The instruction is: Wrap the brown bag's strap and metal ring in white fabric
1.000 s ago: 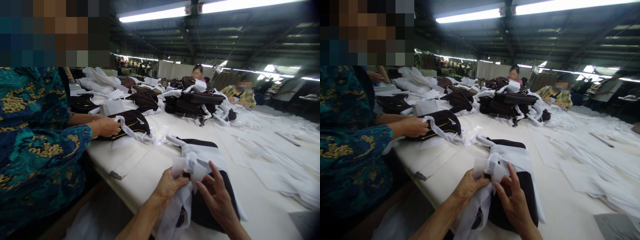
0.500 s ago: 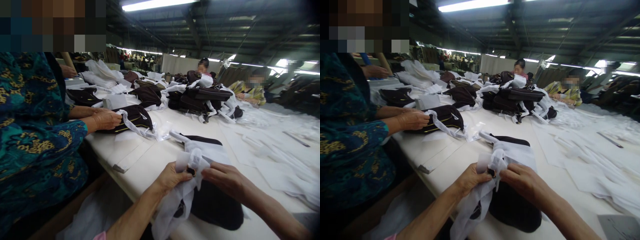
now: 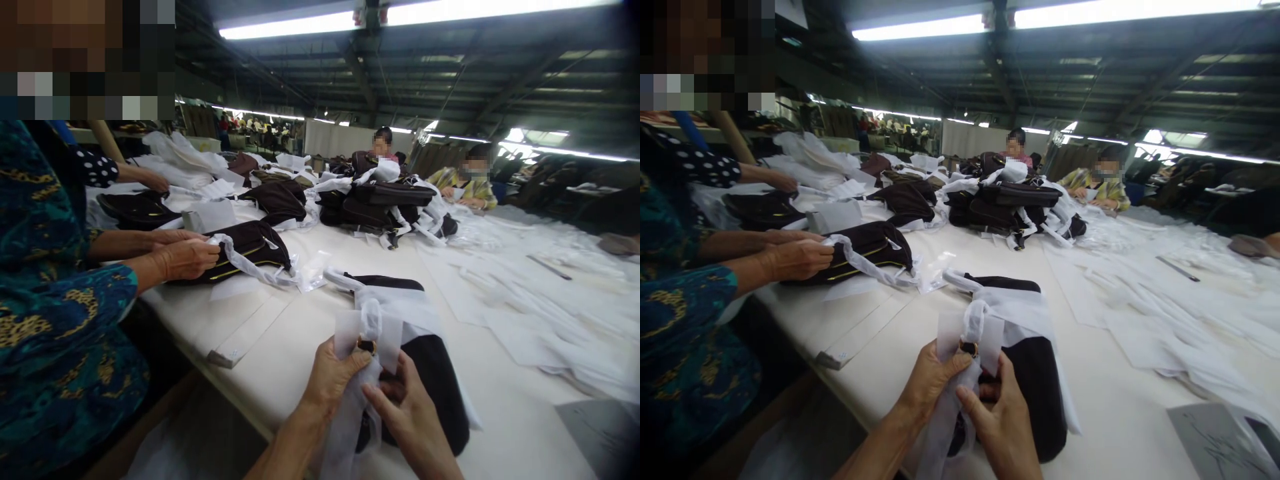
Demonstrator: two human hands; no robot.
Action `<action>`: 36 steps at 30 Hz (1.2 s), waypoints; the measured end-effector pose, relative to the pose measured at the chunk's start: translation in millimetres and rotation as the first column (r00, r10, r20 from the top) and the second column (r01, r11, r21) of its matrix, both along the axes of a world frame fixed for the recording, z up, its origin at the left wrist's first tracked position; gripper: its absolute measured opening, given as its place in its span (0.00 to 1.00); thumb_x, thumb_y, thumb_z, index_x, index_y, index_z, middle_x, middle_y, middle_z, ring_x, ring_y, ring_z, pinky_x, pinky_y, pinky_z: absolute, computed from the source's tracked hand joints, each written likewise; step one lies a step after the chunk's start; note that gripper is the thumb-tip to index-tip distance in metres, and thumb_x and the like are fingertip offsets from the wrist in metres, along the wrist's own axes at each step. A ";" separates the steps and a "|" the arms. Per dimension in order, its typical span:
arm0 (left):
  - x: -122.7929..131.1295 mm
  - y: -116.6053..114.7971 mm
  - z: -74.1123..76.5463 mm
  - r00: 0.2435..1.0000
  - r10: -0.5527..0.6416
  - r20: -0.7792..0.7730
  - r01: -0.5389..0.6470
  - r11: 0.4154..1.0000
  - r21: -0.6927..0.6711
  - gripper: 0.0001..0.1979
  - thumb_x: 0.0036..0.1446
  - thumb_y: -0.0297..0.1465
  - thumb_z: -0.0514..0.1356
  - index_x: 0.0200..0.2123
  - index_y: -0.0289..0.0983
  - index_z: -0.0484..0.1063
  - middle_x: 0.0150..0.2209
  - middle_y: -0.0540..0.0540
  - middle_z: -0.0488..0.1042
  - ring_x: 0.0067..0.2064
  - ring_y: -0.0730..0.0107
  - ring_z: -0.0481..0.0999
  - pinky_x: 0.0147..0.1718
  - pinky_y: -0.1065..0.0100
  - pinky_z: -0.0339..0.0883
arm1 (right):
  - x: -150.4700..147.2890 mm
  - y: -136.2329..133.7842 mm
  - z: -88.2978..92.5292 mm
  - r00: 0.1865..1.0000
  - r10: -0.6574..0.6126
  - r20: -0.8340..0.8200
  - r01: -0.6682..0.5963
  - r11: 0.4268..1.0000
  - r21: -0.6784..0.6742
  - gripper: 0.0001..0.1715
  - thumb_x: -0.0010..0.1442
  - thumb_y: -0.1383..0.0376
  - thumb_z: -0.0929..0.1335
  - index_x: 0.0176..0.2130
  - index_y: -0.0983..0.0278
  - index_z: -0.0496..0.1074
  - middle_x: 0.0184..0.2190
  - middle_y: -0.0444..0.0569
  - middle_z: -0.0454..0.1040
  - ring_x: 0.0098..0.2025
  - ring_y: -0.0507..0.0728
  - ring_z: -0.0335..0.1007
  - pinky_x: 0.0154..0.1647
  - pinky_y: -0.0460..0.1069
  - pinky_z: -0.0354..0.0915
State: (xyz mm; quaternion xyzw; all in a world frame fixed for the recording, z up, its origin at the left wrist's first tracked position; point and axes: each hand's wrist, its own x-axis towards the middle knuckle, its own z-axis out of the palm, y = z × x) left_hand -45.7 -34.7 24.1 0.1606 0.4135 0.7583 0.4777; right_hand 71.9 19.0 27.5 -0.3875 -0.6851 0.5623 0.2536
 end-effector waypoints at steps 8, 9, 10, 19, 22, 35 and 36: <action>-10.2 -8.8 -4.9 0.986 -0.157 -0.052 0.156 0.987 -0.027 0.20 0.37 0.29 0.69 0.37 0.31 0.74 0.29 0.45 0.74 0.24 0.77 0.67 0.22 0.75 0.57 | 3.9 11.5 -1.1 0.961 0.147 -0.233 -0.200 0.954 -0.225 0.29 0.46 0.58 0.72 0.47 0.62 0.63 0.31 0.47 0.73 0.31 0.57 0.70 0.34 0.52 0.68; -11.2 -10.7 -7.7 0.982 -0.186 -0.043 0.185 0.982 -0.035 0.21 0.36 0.30 0.69 0.38 0.31 0.74 0.27 0.46 0.74 0.22 0.80 0.64 0.19 0.76 0.52 | 4.3 13.2 -1.1 0.957 0.151 -0.249 -0.211 0.949 -0.233 0.28 0.46 0.58 0.72 0.46 0.62 0.64 0.31 0.47 0.74 0.32 0.57 0.71 0.35 0.52 0.68; -11.3 -12.3 -10.6 0.978 -0.206 -0.023 0.205 0.978 -0.039 0.22 0.35 0.30 0.69 0.38 0.31 0.74 0.27 0.47 0.73 0.20 0.82 0.61 0.16 0.77 0.48 | 4.5 14.6 -1.4 0.951 0.163 -0.264 -0.228 0.944 -0.239 0.27 0.47 0.58 0.72 0.45 0.62 0.64 0.32 0.47 0.74 0.33 0.57 0.71 0.36 0.52 0.68; 16.1 -8.7 -15.8 0.997 -0.026 0.075 0.024 0.999 0.031 0.19 0.43 0.29 0.67 0.41 0.32 0.72 0.43 0.39 0.74 0.42 0.60 0.73 0.38 0.67 0.66 | -0.2 18.1 -15.0 0.930 0.236 -0.281 -0.303 0.925 -0.228 0.28 0.50 0.60 0.71 0.49 0.62 0.63 0.39 0.50 0.74 0.38 0.59 0.71 0.39 0.53 0.68; 18.6 -5.9 -19.1 0.996 0.030 0.089 -0.029 0.999 -0.013 0.17 0.43 0.31 0.67 0.38 0.31 0.73 0.38 0.39 0.75 0.39 0.60 0.74 0.39 0.65 0.66 | 1.5 16.6 -14.2 0.941 0.256 -0.223 -0.291 0.947 -0.140 0.26 0.51 0.59 0.70 0.49 0.63 0.63 0.39 0.50 0.73 0.39 0.59 0.71 0.40 0.53 0.68; 10.3 -5.0 -6.9 0.980 -0.016 0.201 0.009 0.999 0.036 0.24 0.36 0.32 0.70 0.40 0.30 0.74 0.31 0.41 0.76 0.31 0.64 0.74 0.36 0.64 0.66 | 17.6 96.0 50.2 0.779 0.327 0.535 -0.466 -0.268 0.843 0.16 0.62 0.71 0.58 0.46 0.64 0.69 0.53 0.57 0.66 0.36 0.54 0.70 0.34 0.50 0.69; 9.7 -5.4 -6.6 0.980 -0.011 0.199 0.008 1.000 0.019 0.23 0.36 0.32 0.70 0.39 0.30 0.74 0.30 0.41 0.75 0.31 0.65 0.74 0.35 0.65 0.65 | 13.7 93.9 54.4 0.749 0.346 0.565 -0.462 -0.339 0.820 0.14 0.62 0.71 0.59 0.43 0.64 0.70 0.51 0.56 0.68 0.34 0.53 0.69 0.32 0.50 0.68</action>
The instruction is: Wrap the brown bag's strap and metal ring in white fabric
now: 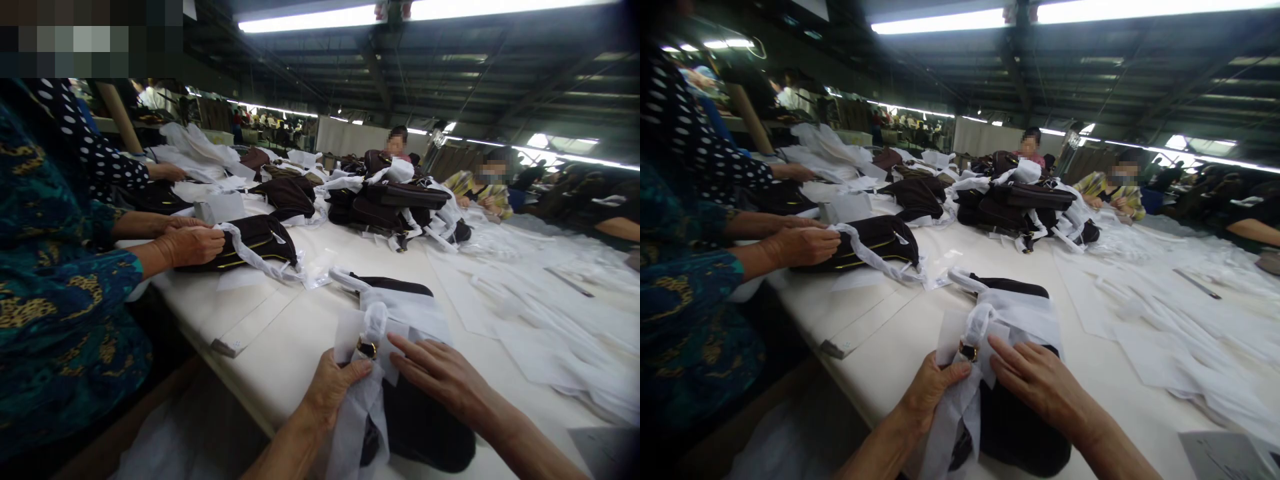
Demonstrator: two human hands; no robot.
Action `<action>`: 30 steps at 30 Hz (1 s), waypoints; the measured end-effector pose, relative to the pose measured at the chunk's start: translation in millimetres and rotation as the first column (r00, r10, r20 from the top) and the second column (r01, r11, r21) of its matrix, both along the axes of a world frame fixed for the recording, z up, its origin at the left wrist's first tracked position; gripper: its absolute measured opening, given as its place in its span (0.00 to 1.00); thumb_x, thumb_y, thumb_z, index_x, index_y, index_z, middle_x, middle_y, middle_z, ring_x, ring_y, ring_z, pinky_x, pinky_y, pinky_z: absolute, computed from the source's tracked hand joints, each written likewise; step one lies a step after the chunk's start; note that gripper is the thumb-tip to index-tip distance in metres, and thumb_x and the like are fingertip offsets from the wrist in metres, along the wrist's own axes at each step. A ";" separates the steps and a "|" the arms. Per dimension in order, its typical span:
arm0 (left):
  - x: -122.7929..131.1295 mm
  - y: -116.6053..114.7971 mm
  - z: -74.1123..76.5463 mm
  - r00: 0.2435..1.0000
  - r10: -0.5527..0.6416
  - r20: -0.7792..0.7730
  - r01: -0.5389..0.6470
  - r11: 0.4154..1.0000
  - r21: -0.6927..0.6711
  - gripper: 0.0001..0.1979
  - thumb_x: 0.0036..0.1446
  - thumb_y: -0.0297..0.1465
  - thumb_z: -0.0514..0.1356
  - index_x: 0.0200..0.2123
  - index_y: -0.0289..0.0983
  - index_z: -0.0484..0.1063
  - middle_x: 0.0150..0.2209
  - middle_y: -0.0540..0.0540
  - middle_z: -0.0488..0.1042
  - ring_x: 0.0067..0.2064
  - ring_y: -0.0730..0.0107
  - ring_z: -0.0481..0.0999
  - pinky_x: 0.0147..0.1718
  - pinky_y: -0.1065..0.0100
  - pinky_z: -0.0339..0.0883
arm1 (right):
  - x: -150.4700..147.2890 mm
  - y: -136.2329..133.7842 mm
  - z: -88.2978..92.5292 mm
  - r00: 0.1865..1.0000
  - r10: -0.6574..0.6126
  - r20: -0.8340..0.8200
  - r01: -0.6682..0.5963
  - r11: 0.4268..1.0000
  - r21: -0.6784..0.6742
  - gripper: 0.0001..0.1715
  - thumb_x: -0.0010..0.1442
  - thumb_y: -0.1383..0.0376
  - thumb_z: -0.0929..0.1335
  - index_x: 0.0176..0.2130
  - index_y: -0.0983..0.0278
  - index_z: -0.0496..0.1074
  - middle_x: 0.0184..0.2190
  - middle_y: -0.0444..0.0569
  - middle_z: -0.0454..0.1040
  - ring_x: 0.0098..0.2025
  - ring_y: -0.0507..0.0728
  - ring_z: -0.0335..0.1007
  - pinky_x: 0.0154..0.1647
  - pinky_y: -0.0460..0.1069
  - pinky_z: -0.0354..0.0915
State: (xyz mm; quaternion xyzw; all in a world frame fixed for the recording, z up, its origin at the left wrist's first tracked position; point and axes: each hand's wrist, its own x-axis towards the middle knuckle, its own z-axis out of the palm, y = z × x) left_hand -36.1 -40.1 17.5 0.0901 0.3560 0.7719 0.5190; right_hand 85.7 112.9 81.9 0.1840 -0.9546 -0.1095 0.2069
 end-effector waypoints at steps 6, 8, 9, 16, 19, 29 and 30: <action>-5.4 -2.2 4.0 0.998 -0.065 -0.019 0.065 0.998 0.002 0.23 0.34 0.33 0.70 0.36 0.29 0.75 0.30 0.41 0.74 0.32 0.66 0.72 0.36 0.66 0.63 | -11.4 -14.2 13.4 0.998 0.063 0.003 -0.063 0.998 0.017 0.14 0.61 0.70 0.61 0.47 0.63 0.67 0.46 0.48 0.73 0.47 0.54 0.67 0.56 0.58 0.57; -7.6 -1.6 4.0 0.994 -0.097 -0.058 0.099 0.995 0.030 0.22 0.36 0.33 0.70 0.37 0.29 0.75 0.32 0.42 0.74 0.34 0.65 0.71 0.38 0.66 0.61 | -15.5 -14.1 17.2 0.995 0.079 0.064 -0.080 0.997 0.021 0.16 0.62 0.69 0.61 0.50 0.63 0.65 0.50 0.49 0.70 0.55 0.55 0.60 0.62 0.62 0.46; -8.4 -0.9 3.4 0.990 -0.113 -0.089 0.117 0.993 0.037 0.21 0.37 0.33 0.69 0.37 0.30 0.75 0.33 0.42 0.74 0.35 0.65 0.71 0.38 0.66 0.60 | -18.2 -13.3 19.1 0.990 0.093 0.103 -0.096 0.995 0.022 0.15 0.62 0.69 0.61 0.49 0.63 0.65 0.53 0.49 0.67 0.58 0.56 0.56 0.63 0.64 0.42; -4.0 3.8 -1.0 0.949 -0.134 -0.286 0.126 0.991 -0.048 0.13 0.44 0.36 0.65 0.30 0.32 0.73 0.24 0.51 0.65 0.25 0.77 0.59 0.26 0.72 0.51 | -38.2 -0.4 20.1 0.953 0.085 0.292 -0.069 0.995 -0.065 0.09 0.60 0.71 0.62 0.37 0.61 0.70 0.60 0.55 0.55 0.63 0.64 0.44 0.59 0.69 0.42; -1.5 3.7 -1.5 0.920 -0.143 -0.365 0.116 0.989 -0.095 0.11 0.47 0.35 0.62 0.30 0.33 0.71 0.23 0.52 0.60 0.24 0.78 0.54 0.24 0.72 0.47 | -43.5 3.3 15.3 0.935 0.066 0.348 -0.033 0.994 -0.102 0.09 0.59 0.70 0.63 0.36 0.60 0.71 0.60 0.55 0.55 0.61 0.63 0.49 0.58 0.64 0.49; 2.1 -6.9 -0.6 0.896 -0.104 -0.431 0.071 0.993 -0.091 0.08 0.48 0.31 0.59 0.33 0.34 0.71 0.24 0.51 0.62 0.26 0.75 0.56 0.25 0.73 0.51 | -61.5 -7.6 12.2 0.906 -0.101 0.412 0.262 0.897 -0.356 0.51 0.48 0.68 0.69 0.64 0.63 0.42 0.31 0.47 0.73 0.35 0.56 0.68 0.41 0.53 0.63; 4.1 -7.0 0.3 0.892 -0.077 -0.446 0.042 0.995 -0.088 0.10 0.47 0.32 0.60 0.35 0.34 0.72 0.26 0.51 0.64 0.27 0.74 0.58 0.26 0.73 0.52 | -62.9 -9.5 11.7 0.898 -0.117 0.425 0.284 0.891 -0.355 0.51 0.48 0.68 0.69 0.64 0.63 0.42 0.31 0.47 0.74 0.35 0.57 0.68 0.41 0.52 0.63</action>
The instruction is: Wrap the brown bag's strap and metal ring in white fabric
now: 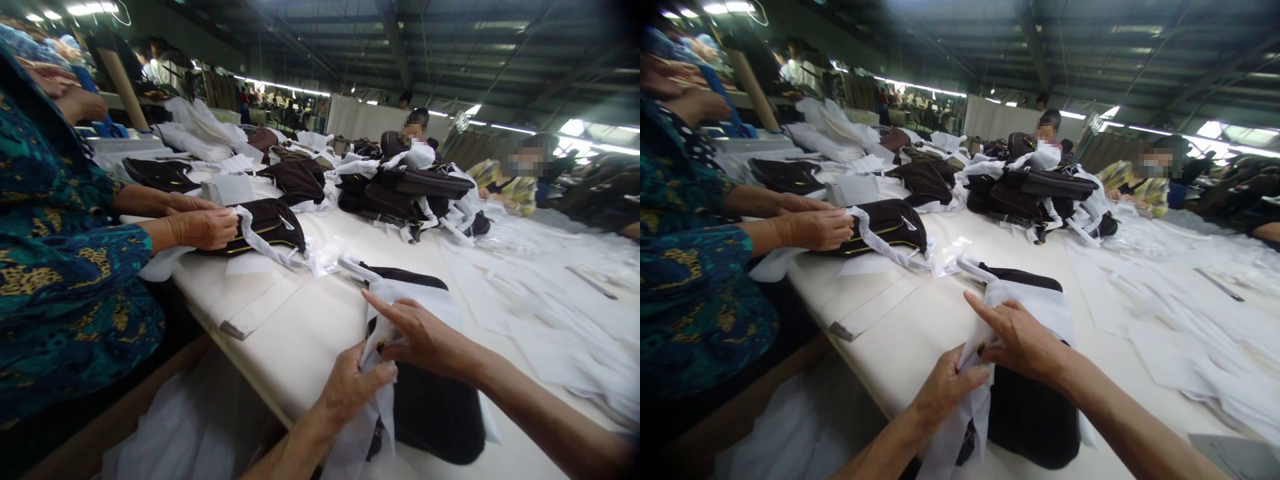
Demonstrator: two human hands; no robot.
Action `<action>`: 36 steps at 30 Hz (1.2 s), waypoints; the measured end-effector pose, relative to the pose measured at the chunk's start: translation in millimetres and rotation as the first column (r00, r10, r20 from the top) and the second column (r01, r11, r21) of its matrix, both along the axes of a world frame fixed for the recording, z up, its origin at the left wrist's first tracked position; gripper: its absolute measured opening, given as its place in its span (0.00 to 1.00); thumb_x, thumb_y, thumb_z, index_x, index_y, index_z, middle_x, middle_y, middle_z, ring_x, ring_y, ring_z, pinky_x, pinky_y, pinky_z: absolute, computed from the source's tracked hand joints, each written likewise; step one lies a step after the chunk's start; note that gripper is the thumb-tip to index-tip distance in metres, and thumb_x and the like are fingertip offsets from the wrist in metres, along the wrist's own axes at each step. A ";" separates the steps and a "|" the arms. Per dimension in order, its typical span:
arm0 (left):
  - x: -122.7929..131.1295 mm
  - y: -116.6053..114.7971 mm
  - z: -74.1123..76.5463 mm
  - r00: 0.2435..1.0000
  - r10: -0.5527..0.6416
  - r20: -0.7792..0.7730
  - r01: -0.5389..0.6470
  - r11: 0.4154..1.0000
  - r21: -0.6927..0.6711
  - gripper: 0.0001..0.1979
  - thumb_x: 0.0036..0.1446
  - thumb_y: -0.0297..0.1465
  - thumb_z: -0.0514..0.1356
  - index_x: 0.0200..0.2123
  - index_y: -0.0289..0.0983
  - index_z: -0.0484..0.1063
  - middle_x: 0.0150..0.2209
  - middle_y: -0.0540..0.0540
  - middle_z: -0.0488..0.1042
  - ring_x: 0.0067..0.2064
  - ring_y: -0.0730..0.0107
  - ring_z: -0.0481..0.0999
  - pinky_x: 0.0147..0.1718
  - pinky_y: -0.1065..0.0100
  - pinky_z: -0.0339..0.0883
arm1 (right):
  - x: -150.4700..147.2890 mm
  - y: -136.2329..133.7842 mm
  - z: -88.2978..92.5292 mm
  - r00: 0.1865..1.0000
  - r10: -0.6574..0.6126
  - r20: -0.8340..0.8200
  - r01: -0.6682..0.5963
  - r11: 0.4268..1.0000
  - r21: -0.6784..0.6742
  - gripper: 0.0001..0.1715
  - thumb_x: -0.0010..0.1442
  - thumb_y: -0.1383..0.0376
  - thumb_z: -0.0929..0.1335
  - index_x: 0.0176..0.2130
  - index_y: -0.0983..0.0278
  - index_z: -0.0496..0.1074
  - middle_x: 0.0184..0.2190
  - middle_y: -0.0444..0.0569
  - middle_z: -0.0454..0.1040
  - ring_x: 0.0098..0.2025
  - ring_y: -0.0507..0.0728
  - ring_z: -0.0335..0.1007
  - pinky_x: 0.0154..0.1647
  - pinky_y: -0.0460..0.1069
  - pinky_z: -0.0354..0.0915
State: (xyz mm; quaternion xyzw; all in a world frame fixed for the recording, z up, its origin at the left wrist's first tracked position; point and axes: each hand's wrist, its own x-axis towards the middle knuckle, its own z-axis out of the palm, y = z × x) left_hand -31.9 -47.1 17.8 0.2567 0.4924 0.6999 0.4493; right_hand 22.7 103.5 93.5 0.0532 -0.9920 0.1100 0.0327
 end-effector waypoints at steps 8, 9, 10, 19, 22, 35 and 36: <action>4.9 3.2 -6.8 0.994 0.031 0.100 -0.034 0.999 0.030 0.11 0.47 0.35 0.62 0.31 0.32 0.70 0.23 0.52 0.59 0.24 0.78 0.53 0.23 0.73 0.48 | -1.7 9.8 21.7 0.978 -0.055 0.203 0.097 0.974 -0.205 0.36 0.45 0.61 0.71 0.53 0.63 0.64 0.39 0.51 0.73 0.38 0.57 0.68 0.38 0.49 0.63; 2.9 2.4 -8.4 0.993 0.016 0.114 -0.020 0.999 0.028 0.11 0.47 0.35 0.62 0.31 0.32 0.70 0.23 0.52 0.59 0.24 0.78 0.53 0.23 0.73 0.48 | -1.9 12.7 26.6 0.969 -0.024 0.247 0.092 0.958 -0.270 0.31 0.46 0.61 0.71 0.50 0.63 0.66 0.39 0.49 0.73 0.37 0.56 0.68 0.37 0.47 0.63; 0.9 1.4 -9.8 0.992 -0.001 0.123 -0.002 1.000 0.025 0.11 0.47 0.35 0.62 0.31 0.32 0.70 0.23 0.52 0.59 0.24 0.78 0.53 0.23 0.73 0.48 | -2.4 15.0 30.5 0.959 0.005 0.284 0.092 0.940 -0.327 0.26 0.47 0.61 0.71 0.47 0.64 0.69 0.36 0.47 0.73 0.36 0.55 0.68 0.36 0.46 0.62; 0.1 -6.2 -3.2 1.000 0.005 -0.012 -0.005 1.000 0.004 0.16 0.51 0.32 0.59 0.45 0.35 0.71 0.30 0.48 0.70 0.32 0.71 0.65 0.33 0.73 0.59 | -15.5 18.3 10.2 0.921 0.025 0.388 0.214 0.800 -0.560 0.09 0.49 0.62 0.69 0.30 0.66 0.72 0.20 0.39 0.66 0.23 0.48 0.59 0.22 0.42 0.55; 2.8 -5.3 -3.1 0.996 0.083 -0.034 -0.083 0.997 0.005 0.19 0.52 0.31 0.58 0.49 0.37 0.69 0.39 0.45 0.72 0.44 0.63 0.67 0.45 0.69 0.58 | -16.9 18.1 2.9 0.933 0.010 0.361 0.198 0.822 -0.534 0.09 0.51 0.61 0.68 0.29 0.65 0.73 0.20 0.40 0.68 0.23 0.49 0.62 0.23 0.43 0.58; 3.7 -4.1 -3.7 0.977 0.131 0.168 -0.128 0.991 -0.031 0.20 0.49 0.32 0.62 0.47 0.37 0.70 0.44 0.43 0.75 0.49 0.60 0.70 0.50 0.64 0.60 | 32.1 -58.8 -45.3 0.697 -0.680 0.226 0.407 0.117 -0.906 0.23 0.52 0.55 0.66 0.43 0.68 0.69 0.31 0.48 0.72 0.28 0.53 0.67 0.24 0.45 0.62; 4.8 -3.5 -2.3 0.979 0.126 0.161 -0.123 0.992 -0.023 0.20 0.49 0.31 0.62 0.48 0.37 0.70 0.45 0.44 0.74 0.50 0.60 0.70 0.51 0.64 0.59 | 29.1 -60.1 -46.2 0.708 -0.675 0.207 0.377 0.114 -0.919 0.21 0.52 0.56 0.66 0.40 0.68 0.70 0.30 0.47 0.72 0.28 0.52 0.66 0.26 0.45 0.62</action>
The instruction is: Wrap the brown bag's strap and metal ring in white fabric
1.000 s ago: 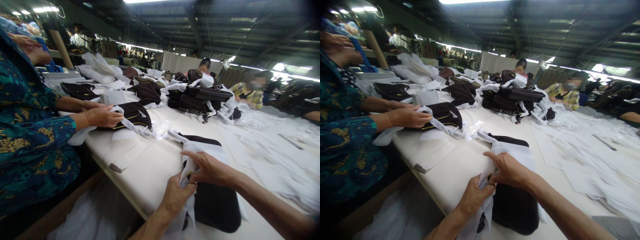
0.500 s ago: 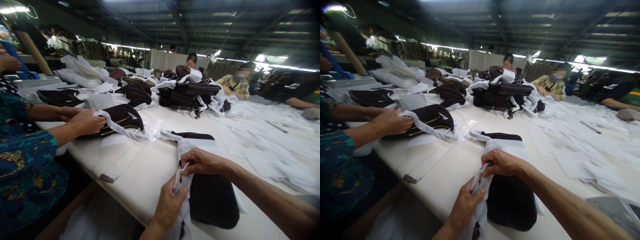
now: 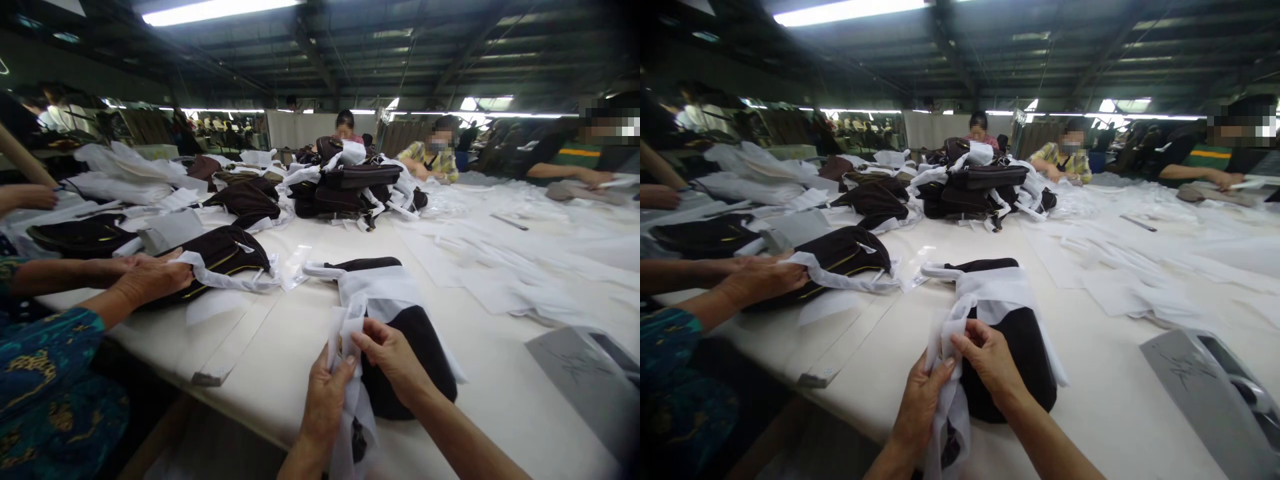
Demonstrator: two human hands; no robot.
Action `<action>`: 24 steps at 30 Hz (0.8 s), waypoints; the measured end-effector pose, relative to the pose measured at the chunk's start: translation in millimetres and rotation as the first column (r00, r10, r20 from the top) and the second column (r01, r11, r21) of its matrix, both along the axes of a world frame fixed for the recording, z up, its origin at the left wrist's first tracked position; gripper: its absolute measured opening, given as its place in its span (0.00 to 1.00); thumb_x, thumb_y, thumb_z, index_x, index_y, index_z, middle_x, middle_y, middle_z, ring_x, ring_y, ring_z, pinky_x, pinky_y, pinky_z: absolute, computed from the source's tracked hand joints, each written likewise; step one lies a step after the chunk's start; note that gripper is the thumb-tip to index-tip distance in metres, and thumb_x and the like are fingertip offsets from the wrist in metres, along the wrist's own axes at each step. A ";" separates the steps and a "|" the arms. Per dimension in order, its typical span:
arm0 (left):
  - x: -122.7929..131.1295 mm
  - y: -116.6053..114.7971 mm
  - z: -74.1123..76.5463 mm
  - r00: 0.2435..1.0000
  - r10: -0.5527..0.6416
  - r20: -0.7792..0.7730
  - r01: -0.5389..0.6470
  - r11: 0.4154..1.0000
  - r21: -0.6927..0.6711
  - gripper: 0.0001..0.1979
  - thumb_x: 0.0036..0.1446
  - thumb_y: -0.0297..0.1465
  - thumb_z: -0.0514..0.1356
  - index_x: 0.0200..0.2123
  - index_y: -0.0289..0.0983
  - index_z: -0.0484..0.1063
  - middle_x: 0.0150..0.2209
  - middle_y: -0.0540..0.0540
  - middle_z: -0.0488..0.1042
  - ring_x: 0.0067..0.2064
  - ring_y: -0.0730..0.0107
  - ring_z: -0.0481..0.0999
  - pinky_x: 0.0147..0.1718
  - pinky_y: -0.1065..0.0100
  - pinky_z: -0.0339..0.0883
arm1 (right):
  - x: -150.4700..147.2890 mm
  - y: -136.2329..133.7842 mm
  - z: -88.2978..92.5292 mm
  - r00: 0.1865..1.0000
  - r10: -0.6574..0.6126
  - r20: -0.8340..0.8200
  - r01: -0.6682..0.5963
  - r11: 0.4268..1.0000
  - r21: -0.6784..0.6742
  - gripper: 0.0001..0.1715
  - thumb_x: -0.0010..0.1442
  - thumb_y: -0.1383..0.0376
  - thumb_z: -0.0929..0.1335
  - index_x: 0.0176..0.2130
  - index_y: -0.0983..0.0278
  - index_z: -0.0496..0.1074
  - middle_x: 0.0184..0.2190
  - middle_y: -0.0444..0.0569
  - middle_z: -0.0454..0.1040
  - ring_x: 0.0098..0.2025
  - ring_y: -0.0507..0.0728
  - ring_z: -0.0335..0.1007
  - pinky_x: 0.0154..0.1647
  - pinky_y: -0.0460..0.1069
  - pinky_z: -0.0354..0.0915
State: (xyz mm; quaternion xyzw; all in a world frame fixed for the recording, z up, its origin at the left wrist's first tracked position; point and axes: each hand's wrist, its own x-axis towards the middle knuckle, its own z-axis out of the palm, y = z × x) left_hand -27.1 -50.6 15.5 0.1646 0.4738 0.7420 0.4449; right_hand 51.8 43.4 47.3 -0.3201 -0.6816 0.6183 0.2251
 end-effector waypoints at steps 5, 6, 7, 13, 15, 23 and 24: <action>8.3 1.4 -1.6 0.996 0.045 -0.072 -0.045 0.999 0.012 0.21 0.50 0.31 0.61 0.50 0.38 0.68 0.48 0.44 0.72 0.54 0.60 0.66 0.54 0.65 0.56 | -15.0 -4.6 -4.7 0.983 -0.178 0.039 0.165 0.959 0.232 0.15 0.53 0.56 0.64 0.27 0.66 0.69 0.23 0.44 0.69 0.26 0.52 0.63 0.27 0.46 0.59; 10.0 1.2 -3.4 0.993 0.068 -0.094 -0.068 0.998 0.003 0.22 0.50 0.31 0.61 0.50 0.39 0.68 0.49 0.44 0.72 0.54 0.61 0.65 0.55 0.65 0.55 | -16.9 -6.0 -6.9 0.972 -0.225 0.064 0.200 0.940 0.277 0.15 0.53 0.56 0.64 0.26 0.66 0.68 0.22 0.44 0.68 0.25 0.52 0.61 0.26 0.45 0.58; 11.4 0.7 -5.3 0.989 0.091 -0.115 -0.093 0.996 -0.012 0.22 0.50 0.31 0.61 0.51 0.39 0.68 0.50 0.45 0.71 0.55 0.61 0.64 0.55 0.66 0.54 | -18.3 -7.1 -9.1 0.963 -0.257 0.085 0.221 0.927 0.302 0.15 0.54 0.56 0.63 0.25 0.65 0.67 0.21 0.43 0.67 0.24 0.51 0.60 0.25 0.45 0.57; 11.6 -0.5 -9.3 0.970 0.101 -0.222 -0.113 0.993 -0.041 0.23 0.53 0.32 0.59 0.53 0.40 0.65 0.54 0.46 0.67 0.58 0.63 0.61 0.57 0.68 0.50 | -15.3 3.1 -8.7 0.981 -0.134 0.139 0.085 0.947 0.309 0.16 0.52 0.54 0.65 0.28 0.65 0.66 0.21 0.41 0.64 0.23 0.50 0.57 0.22 0.44 0.54; 11.3 1.1 -7.9 0.971 0.067 -0.231 -0.079 0.996 -0.042 0.23 0.54 0.32 0.58 0.54 0.40 0.64 0.54 0.46 0.67 0.57 0.63 0.61 0.57 0.67 0.51 | -13.6 8.6 -4.4 0.980 -0.118 0.162 0.057 0.940 0.338 0.15 0.50 0.55 0.66 0.26 0.65 0.64 0.20 0.41 0.63 0.22 0.49 0.56 0.22 0.44 0.52; 18.8 3.9 -8.0 0.942 0.145 -0.304 -0.196 0.970 -0.144 0.27 0.53 0.34 0.59 0.57 0.39 0.60 0.58 0.47 0.62 0.61 0.64 0.54 0.57 0.72 0.51 | -26.3 2.6 -12.9 0.933 -0.327 0.152 0.225 0.857 0.464 0.20 0.52 0.55 0.63 0.19 0.62 0.52 0.14 0.37 0.51 0.17 0.47 0.49 0.20 0.45 0.46; 19.8 3.5 -10.4 0.931 0.157 -0.331 -0.215 0.966 -0.146 0.27 0.54 0.34 0.58 0.57 0.38 0.59 0.58 0.47 0.62 0.61 0.65 0.54 0.56 0.72 0.51 | -27.6 2.0 -14.7 0.933 -0.330 0.144 0.236 0.863 0.447 0.20 0.52 0.55 0.63 0.18 0.62 0.52 0.14 0.37 0.51 0.18 0.47 0.48 0.20 0.44 0.46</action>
